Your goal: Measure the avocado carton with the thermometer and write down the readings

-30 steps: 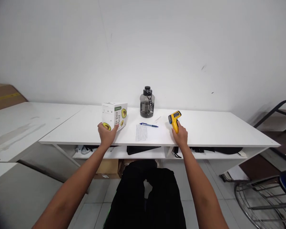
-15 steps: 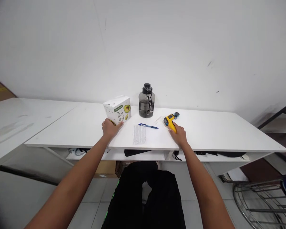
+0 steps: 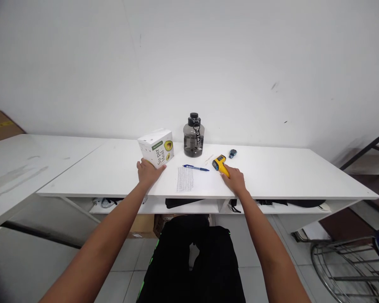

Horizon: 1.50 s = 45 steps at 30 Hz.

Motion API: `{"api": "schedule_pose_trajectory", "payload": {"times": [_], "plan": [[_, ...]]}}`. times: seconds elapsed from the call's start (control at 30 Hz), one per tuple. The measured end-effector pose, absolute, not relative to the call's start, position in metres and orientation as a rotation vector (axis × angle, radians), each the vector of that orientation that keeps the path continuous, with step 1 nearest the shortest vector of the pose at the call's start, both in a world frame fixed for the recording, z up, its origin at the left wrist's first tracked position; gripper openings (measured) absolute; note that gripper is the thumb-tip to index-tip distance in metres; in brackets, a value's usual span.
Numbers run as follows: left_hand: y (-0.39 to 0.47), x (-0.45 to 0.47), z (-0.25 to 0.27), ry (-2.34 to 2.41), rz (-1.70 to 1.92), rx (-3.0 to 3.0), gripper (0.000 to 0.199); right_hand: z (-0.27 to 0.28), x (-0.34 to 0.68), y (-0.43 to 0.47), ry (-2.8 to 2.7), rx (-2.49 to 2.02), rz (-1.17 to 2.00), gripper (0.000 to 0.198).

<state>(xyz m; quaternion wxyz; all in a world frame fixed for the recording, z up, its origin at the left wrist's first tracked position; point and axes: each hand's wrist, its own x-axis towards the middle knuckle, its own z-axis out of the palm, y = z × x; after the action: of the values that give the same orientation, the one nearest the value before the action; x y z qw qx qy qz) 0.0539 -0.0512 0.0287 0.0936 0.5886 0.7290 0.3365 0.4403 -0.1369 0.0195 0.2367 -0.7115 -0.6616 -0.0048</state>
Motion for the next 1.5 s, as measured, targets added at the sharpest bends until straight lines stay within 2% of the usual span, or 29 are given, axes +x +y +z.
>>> {"api": "schedule_pose_trajectory", "payload": {"times": [0.13, 0.3, 0.4, 0.53, 0.73, 0.83, 0.97, 1.17, 1.37, 1.5], "plan": [[-0.049, 0.056, 0.026, 2.154, 0.986, 1.762, 0.114, 0.019, 0.442, -0.136, -1.821, -1.955, -0.037, 0.056], [-0.047, 0.059, 0.026, 2.177, 0.900, 1.783, 0.114, 0.024, 0.434, -0.138, -1.885, -1.849, -0.314, 0.048], [-0.046, 0.060, 0.025, 2.177, 0.889, 1.793, 0.115, 0.032, 0.408, -0.137, -1.947, -1.805, -0.359, 0.042], [-0.047, 0.060, 0.025, 2.180, 0.904, 1.786, 0.114, 0.046, 0.353, -0.119, -2.029, -1.944, -0.251, 0.045], [-0.049, 0.060, 0.028, 2.169, 0.882, 1.759, 0.115, 0.055, 0.312, -0.094, -2.219, -2.098, -0.066, 0.032], [-0.048, 0.060, 0.027, 2.174, 0.897, 1.782, 0.114, 0.049, 0.315, -0.110, -1.967, -1.881, 0.040, 0.029], [-0.046, 0.060, 0.024, 2.195, 0.914, 1.779, 0.112, 0.036, 0.317, -0.140, -1.562, -1.446, 0.394, 0.034], [-0.046, 0.059, 0.029, 2.233, 0.915, 1.777, 0.110, 0.032, 0.316, -0.141, -1.339, -1.261, 0.987, 0.033], [-0.050, 0.060, 0.039, 2.248, 0.893, 1.729, 0.100, 0.038, 0.315, -0.144, -1.365, -1.436, 0.852, 0.041], [-0.050, 0.060, 0.039, 2.261, 0.878, 1.734, 0.095, 0.039, 0.314, -0.148, -1.443, -1.448, 0.798, 0.039]]}}
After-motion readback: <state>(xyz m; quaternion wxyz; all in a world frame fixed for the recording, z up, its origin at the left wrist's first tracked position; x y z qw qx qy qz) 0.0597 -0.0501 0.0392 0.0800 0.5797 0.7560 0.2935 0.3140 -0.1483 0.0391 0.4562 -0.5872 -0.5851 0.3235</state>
